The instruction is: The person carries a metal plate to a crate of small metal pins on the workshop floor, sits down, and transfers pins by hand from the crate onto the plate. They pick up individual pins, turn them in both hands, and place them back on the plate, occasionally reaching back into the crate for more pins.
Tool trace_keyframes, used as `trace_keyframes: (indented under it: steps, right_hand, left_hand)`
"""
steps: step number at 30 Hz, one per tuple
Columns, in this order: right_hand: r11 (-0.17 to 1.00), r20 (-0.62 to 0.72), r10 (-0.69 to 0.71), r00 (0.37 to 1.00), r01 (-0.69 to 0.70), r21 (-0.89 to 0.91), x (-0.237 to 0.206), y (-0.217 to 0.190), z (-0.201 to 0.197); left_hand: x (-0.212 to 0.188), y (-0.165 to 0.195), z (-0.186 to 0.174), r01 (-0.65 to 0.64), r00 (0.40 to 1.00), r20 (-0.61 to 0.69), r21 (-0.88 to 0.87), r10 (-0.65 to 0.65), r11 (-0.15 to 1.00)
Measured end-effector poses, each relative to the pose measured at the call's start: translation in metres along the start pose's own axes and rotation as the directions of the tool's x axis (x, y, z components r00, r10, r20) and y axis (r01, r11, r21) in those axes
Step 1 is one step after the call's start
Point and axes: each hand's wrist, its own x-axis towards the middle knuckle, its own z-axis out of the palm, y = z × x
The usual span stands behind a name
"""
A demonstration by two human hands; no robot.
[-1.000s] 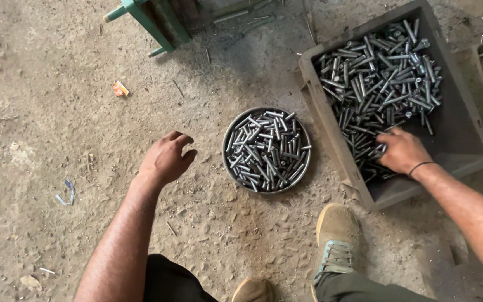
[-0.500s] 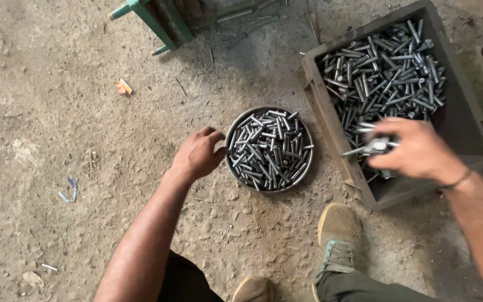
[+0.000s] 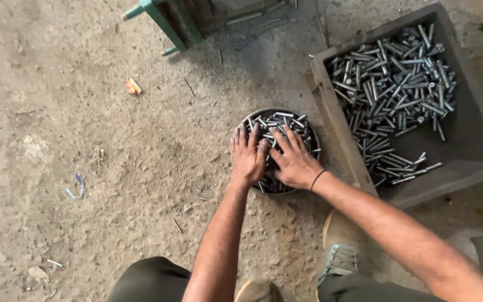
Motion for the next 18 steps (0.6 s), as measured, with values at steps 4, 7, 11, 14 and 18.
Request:
trace_keyframes:
  steps: [4,7,11,14,18]
  right_hand:
    - [0.876,-0.157,0.278,0.947,-0.183,0.447,-0.032,0.024,-0.014]
    - [0.818,-0.059,0.471,0.880,-0.410,0.402,-0.067,0.035,-0.019]
    - [0.832,0.225,0.526,0.820,-0.551,0.065,-0.107,0.020,0.003]
    - [0.839,0.140,0.523,0.841,-0.537,0.091,-0.121,0.013,0.020]
    - [0.762,0.087,0.573,0.815,-0.569,0.310,-0.125,0.014,0.036]
  left_hand:
    - [-0.007,-0.002,-0.008,0.019,1.000,0.000,-0.096,-0.019,0.995]
    - [0.002,0.002,-0.012,-0.075,0.994,0.078,0.026,0.073,0.997]
    - [0.022,0.004,-0.012,-0.198,0.979,0.054,0.063,0.195,0.978]
    - [0.038,0.002,-0.018,-0.260,0.956,0.143,0.017,0.255,0.965]
    - [0.047,0.007,-0.025,-0.216,0.943,0.242,-0.082,0.230,0.973]
